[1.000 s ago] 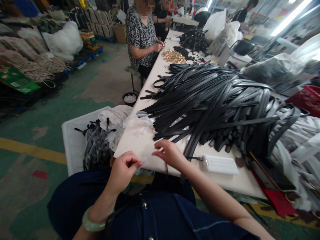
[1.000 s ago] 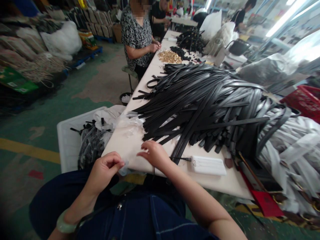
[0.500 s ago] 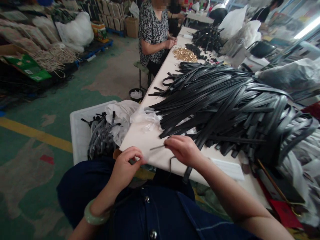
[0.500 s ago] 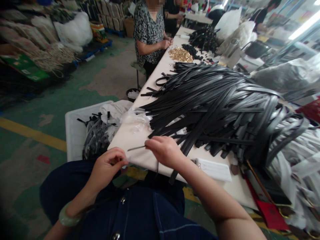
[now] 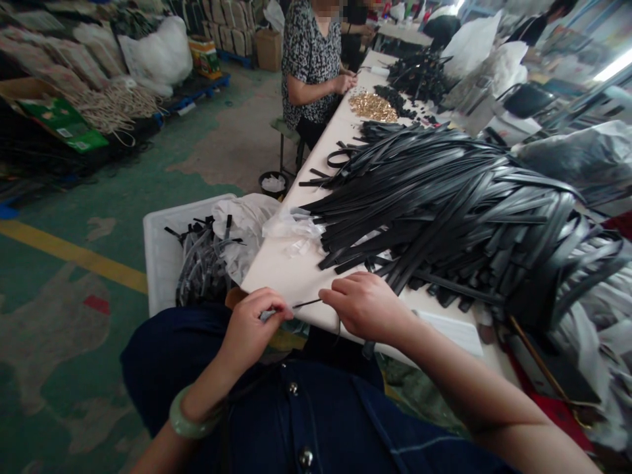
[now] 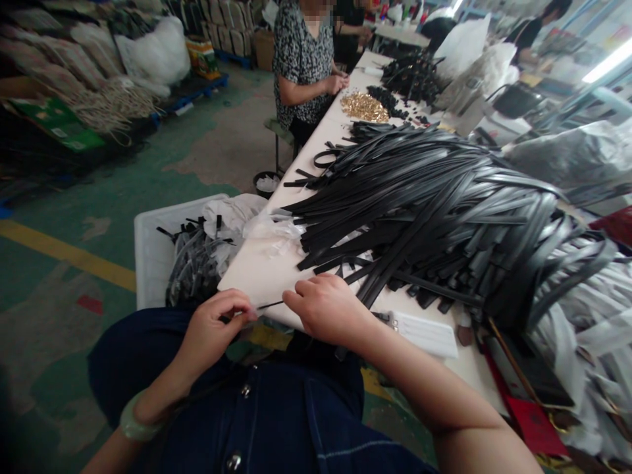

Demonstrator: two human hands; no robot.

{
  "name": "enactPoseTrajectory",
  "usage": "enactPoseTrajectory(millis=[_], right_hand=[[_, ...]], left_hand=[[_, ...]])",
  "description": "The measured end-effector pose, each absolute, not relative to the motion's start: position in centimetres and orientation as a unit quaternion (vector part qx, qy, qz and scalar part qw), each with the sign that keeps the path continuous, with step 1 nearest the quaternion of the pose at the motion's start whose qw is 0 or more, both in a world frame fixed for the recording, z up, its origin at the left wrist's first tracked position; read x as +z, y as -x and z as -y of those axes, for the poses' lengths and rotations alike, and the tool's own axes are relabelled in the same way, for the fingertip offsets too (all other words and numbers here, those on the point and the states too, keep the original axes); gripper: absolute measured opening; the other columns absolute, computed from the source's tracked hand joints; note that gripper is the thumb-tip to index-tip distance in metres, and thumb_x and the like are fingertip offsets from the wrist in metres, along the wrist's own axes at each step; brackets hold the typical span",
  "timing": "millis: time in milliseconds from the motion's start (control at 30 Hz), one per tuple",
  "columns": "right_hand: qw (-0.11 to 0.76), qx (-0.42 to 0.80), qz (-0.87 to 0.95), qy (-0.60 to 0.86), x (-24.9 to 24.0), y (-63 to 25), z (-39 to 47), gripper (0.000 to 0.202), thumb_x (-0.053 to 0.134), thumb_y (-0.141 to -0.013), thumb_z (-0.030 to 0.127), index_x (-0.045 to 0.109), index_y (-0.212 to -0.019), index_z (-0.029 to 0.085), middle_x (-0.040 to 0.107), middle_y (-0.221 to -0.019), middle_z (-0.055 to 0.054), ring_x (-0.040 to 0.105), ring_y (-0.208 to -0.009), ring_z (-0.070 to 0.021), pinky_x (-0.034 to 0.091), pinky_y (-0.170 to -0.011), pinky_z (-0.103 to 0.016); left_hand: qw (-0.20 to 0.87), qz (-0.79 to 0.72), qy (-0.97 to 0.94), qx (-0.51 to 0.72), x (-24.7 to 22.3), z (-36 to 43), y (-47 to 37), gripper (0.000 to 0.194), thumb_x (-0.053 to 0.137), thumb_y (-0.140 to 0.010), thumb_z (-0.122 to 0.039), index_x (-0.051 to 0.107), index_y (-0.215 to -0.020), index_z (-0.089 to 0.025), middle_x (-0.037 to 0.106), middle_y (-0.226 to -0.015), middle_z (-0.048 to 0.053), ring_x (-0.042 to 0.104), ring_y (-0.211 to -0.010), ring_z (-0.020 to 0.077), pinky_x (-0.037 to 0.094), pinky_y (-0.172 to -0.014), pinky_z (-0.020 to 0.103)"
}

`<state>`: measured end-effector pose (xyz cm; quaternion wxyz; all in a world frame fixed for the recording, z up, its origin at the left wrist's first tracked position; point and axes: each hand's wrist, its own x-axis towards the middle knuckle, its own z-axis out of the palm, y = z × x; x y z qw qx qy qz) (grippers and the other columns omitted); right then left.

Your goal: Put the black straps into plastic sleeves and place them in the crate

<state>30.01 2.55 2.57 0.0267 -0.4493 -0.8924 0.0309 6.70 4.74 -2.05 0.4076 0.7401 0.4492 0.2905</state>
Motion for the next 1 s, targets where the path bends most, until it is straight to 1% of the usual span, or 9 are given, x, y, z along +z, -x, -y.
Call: enactPoseTrajectory(millis=[100,200,433,567,633,733,833,900,1000], right_hand=[[0.017,0.039,0.897,0.439,2.8,-29.6,-2.4,0.013,0.049,-0.081,0.017,0.061,-0.085,0.018,0.059,-0.069,-0.004,0.049,-0.058,-0.0150,0.028,-0.059,-0.030],[0.003,0.044,0.900,0.434,3.1,-29.5,-2.4,0.009,0.049,-0.080,0.017,0.059,-0.079,0.018,0.060,-0.068,-0.004,0.050,-0.057,-0.0152,0.026,-0.058,-0.031],[-0.048,0.094,0.899,0.424,3.8,-29.3,-2.7,0.009,0.052,-0.076,0.015,0.059,-0.081,0.018,0.064,-0.075,-0.004,0.056,-0.065,-0.0173,0.029,-0.060,-0.030],[-0.055,0.111,0.902,0.414,2.8,-28.2,-2.7,0.011,0.049,-0.085,0.018,0.059,-0.090,0.016,0.066,-0.082,-0.006,0.060,-0.071,-0.0191,0.033,-0.064,-0.030],[-0.043,0.124,0.895,0.426,2.0,-28.3,-2.9,0.015,0.048,-0.090,0.024,0.058,-0.096,0.015,0.067,-0.087,-0.008,0.062,-0.077,-0.0200,0.036,-0.068,-0.030],[-0.047,0.140,0.869,0.472,1.3,-29.4,-3.1,0.019,0.049,-0.092,0.032,0.059,-0.093,0.015,0.067,-0.087,-0.008,0.063,-0.084,-0.0212,0.038,-0.075,-0.030],[-0.073,0.139,0.859,0.488,0.9,-29.7,-3.1,0.022,0.045,-0.094,0.031,0.060,-0.085,0.016,0.068,-0.082,-0.008,0.064,-0.078,-0.0214,0.038,-0.069,-0.030],[-0.076,0.137,0.871,0.466,0.8,-29.4,-2.8,0.022,0.044,-0.094,0.028,0.061,-0.088,0.016,0.068,-0.082,-0.008,0.064,-0.075,-0.0216,0.037,-0.065,-0.030],[-0.077,0.149,0.875,0.455,0.7,-29.0,-2.7,0.022,0.047,-0.093,0.032,0.061,-0.090,0.016,0.069,-0.084,-0.008,0.065,-0.078,-0.0222,0.037,-0.064,-0.029]], left_hand=[[0.364,-0.442,-0.765,0.295,-2.3,-4.7,-7.2,0.010,0.061,-0.082,-0.022,0.066,-0.073,-0.020,0.070,-0.081,0.002,0.062,-0.080,0.0177,0.046,-0.077,0.027],[0.331,-0.446,-0.781,0.286,-2.6,-4.8,-7.4,0.010,0.060,-0.083,-0.022,0.067,-0.076,-0.020,0.072,-0.083,0.002,0.064,-0.081,0.0177,0.046,-0.078,0.027],[0.320,-0.457,-0.796,0.233,-2.7,-4.4,-7.7,0.012,0.058,-0.084,-0.023,0.070,-0.082,-0.020,0.074,-0.083,0.001,0.066,-0.079,0.0177,0.048,-0.076,0.027],[0.334,-0.424,-0.812,0.221,-3.1,-4.2,-8.2,0.016,0.053,-0.085,-0.016,0.068,-0.083,-0.020,0.073,-0.082,0.001,0.066,-0.076,0.0163,0.048,-0.072,0.026],[0.323,-0.424,-0.818,0.217,-3.3,-4.4,-8.0,0.018,0.051,-0.085,-0.014,0.068,-0.083,-0.020,0.073,-0.082,0.001,0.066,-0.077,0.0165,0.048,-0.072,0.026],[0.289,-0.456,-0.814,0.215,-3.5,-4.9,-7.2,0.013,0.055,-0.085,-0.019,0.067,-0.082,-0.020,0.073,-0.082,0.001,0.066,-0.078,0.0180,0.047,-0.074,0.028],[0.291,-0.459,-0.813,0.211,-3.4,-5.1,-7.3,0.012,0.057,-0.085,-0.019,0.067,-0.079,-0.020,0.073,-0.079,0.001,0.066,-0.076,0.0176,0.046,-0.072,0.027],[0.311,-0.435,-0.821,0.202,-3.3,-5.1,-7.7,0.015,0.055,-0.084,-0.015,0.068,-0.078,-0.020,0.073,-0.078,0.000,0.067,-0.075,0.0166,0.046,-0.071,0.026],[0.325,-0.426,-0.822,0.195,-3.1,-5.1,-8.0,0.017,0.056,-0.083,-0.014,0.070,-0.076,-0.020,0.073,-0.078,0.000,0.067,-0.075,0.0165,0.046,-0.071,0.025]])
